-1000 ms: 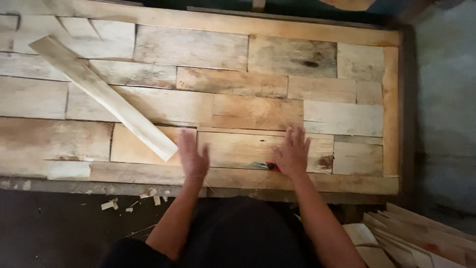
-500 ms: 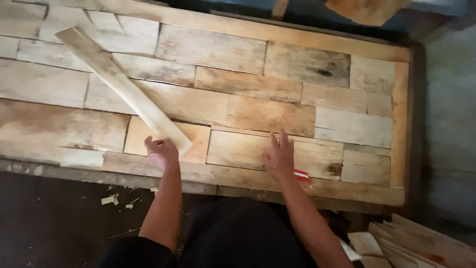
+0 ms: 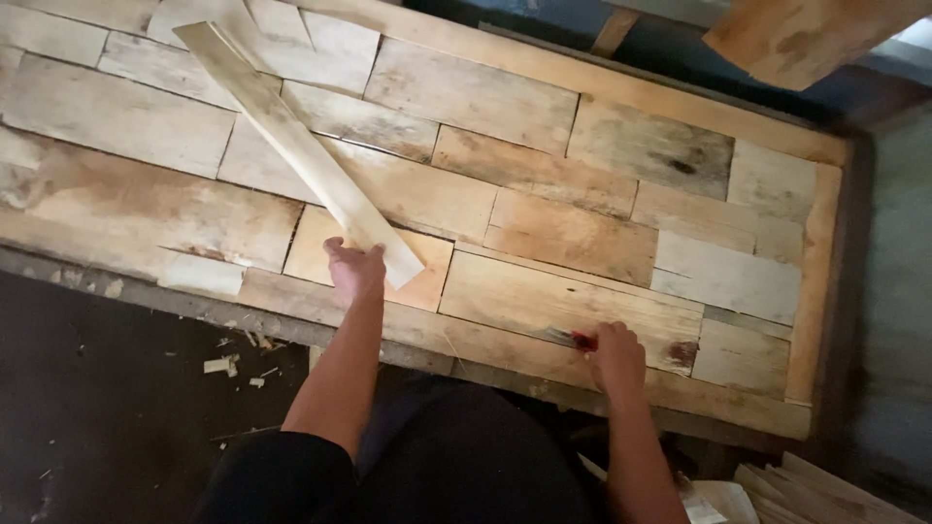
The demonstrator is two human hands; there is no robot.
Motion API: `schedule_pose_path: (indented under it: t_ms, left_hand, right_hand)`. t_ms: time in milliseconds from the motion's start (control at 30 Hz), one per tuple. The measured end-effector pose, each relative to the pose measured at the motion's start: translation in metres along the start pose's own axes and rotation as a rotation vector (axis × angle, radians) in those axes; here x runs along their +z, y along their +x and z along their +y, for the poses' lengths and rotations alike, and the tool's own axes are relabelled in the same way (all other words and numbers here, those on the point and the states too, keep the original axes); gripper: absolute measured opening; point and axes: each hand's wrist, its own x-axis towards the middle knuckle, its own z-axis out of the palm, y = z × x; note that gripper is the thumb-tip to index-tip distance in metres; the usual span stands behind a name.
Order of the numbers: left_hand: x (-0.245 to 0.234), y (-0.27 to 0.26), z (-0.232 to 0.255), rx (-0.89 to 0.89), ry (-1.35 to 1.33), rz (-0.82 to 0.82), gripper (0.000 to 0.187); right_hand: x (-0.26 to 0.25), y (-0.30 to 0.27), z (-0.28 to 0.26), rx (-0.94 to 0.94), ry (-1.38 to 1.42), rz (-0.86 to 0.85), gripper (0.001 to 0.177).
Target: Fitting and trimming small wooden pieces into a larger wooden frame.
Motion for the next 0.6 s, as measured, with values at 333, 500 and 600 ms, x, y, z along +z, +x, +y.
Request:
schedule_pose_path:
  t_ms: [333,500,600]
  left_hand:
    - [0.026,0.025,-0.007,0.019,0.048,0.084,0.086]
    - [0.022,0.009,0.025,-0.078,0.043,0.182,0.082]
    - [0.028,0.005,0.029,-0.061,0.178,0.222,0.093]
  right_hand:
    - [0.006,0.002,-0.003,0.014,-0.098,0.069,0.041]
    - [0.012,0.016,-0.007,0.054,-0.014,0.167,0.036]
    - [0.033,0.027,-0.009,-0.038,0.118,0.395,0.029]
